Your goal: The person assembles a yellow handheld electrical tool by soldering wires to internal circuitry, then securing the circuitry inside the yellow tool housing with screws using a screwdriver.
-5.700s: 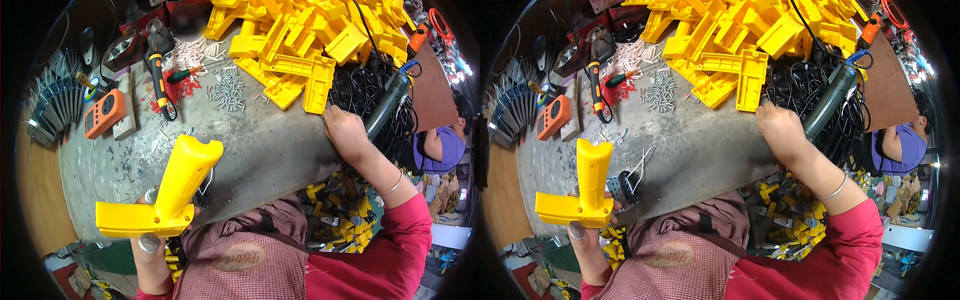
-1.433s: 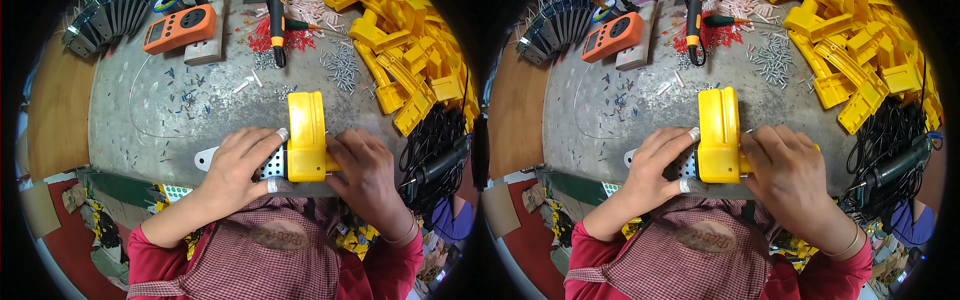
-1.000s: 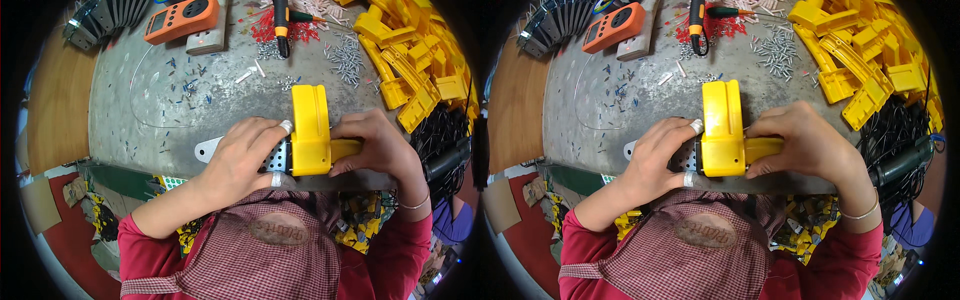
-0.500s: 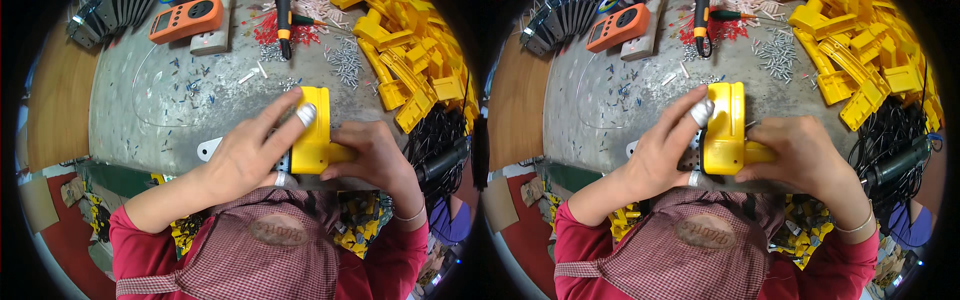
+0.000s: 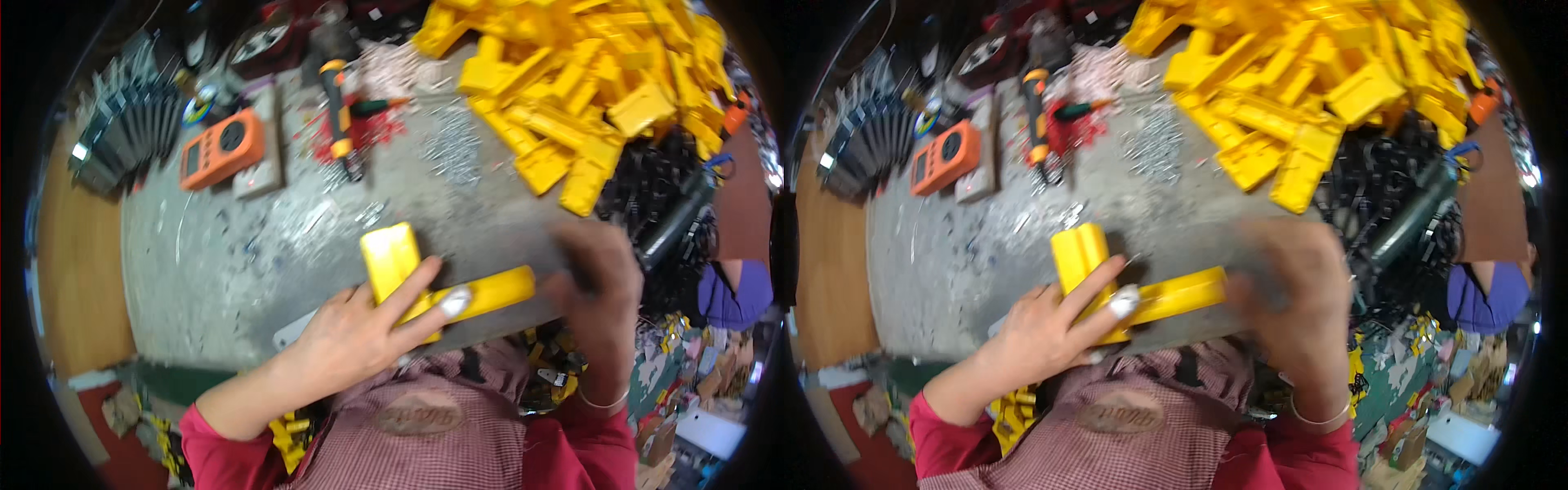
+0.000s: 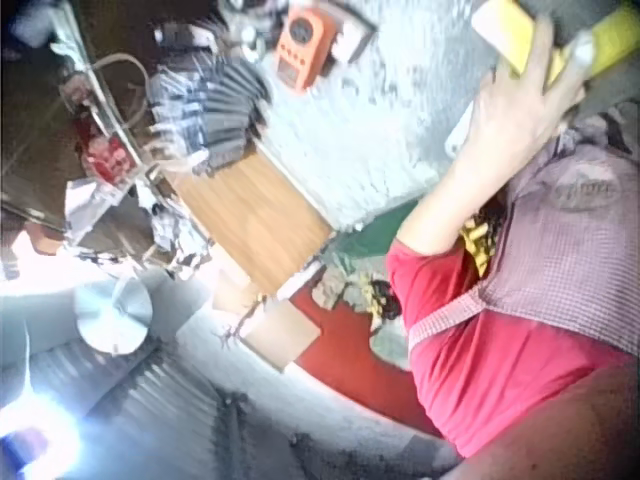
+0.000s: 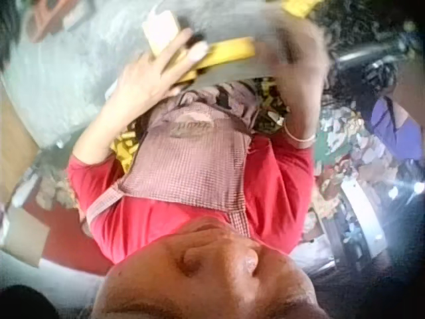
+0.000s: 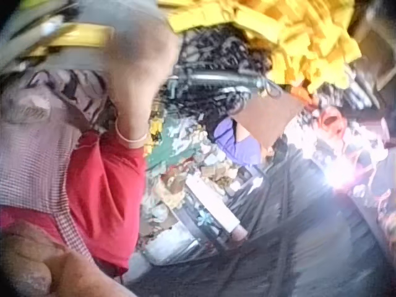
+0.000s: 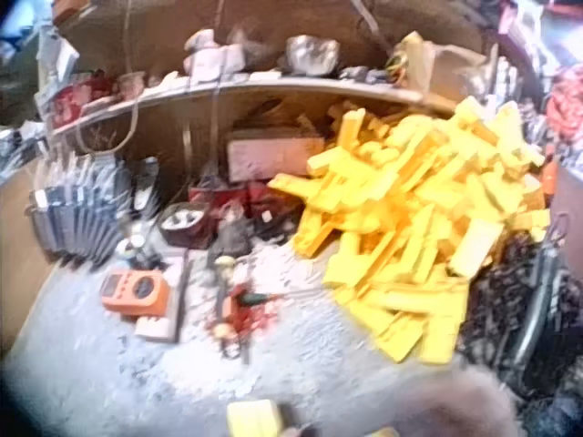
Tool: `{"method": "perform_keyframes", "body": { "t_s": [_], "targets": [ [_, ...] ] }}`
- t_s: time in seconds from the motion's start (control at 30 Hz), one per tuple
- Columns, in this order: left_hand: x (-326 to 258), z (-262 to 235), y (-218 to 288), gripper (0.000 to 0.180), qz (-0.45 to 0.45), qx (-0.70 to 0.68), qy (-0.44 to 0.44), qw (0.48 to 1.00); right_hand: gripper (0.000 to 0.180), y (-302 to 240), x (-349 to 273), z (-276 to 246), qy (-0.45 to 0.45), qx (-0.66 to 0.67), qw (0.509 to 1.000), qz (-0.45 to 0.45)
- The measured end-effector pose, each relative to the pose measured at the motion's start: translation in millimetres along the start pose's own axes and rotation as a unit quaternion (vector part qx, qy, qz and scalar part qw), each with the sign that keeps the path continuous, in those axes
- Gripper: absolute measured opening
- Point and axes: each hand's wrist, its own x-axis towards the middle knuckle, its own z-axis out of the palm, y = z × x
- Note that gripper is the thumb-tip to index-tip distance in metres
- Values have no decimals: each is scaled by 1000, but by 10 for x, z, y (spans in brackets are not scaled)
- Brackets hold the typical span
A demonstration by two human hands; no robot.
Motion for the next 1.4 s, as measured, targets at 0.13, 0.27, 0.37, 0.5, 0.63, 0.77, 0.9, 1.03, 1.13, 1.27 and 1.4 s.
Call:
{"method": "perform_keyframes", "body": {
  "t_s": [0.13, 0.27, 0.37, 0.5, 0.63, 0.77, 0.9, 1.03, 1.13, 1.27, 1.4],
  "targets": [
    [66, -112, 47, 84, -8, -32, 6, 999, 63, 852, -359, -255, 270, -149, 902, 301],
    [211, -7, 108, 96, -17, -36, 43, 998, 90, 946, -220, -208, 273, -164, 874, 366],
    [150, 27, 80, 99, -28, -64, 70, 995, 91, 1006, -228, -232, 267, -141, 879, 369],
    [130, 80, 33, 105, -40, -77, 56, 995, 77, 797, -205, -388, 362, 384, 827, 191],
    [157, 111, -31, 96, -25, -123, 83, 989, 66, 452, 27, -451, 77, 828, 553, 56],
    [215, 164, -46, 98, -21, -116, 100, 988, 45, 302, 246, -105, 100, 865, 473, 131],
    [210, 150, -36, 98, -18, -108, 99, 989, 44, 280, 234, 302, 183, 862, 443, 165],
    [188, 163, -57, 96, -15, -111, 92, 989, 39, 245, 206, 413, 194, 873, 416, 165],
    [160, 195, -68, 92, -15, -104, 92, 990, 38, 206, 217, 448, 199, 877, 404, 170],
    [149, 245, -83, 87, -4, -112, 121, 986, 39, 203, 228, 504, 209, 872, 401, 185],
    [168, 208, -75, 86, 0, -117, 117, 986, 40, 193, 229, 434, 234, 849, 429, 200]
  ]
}}
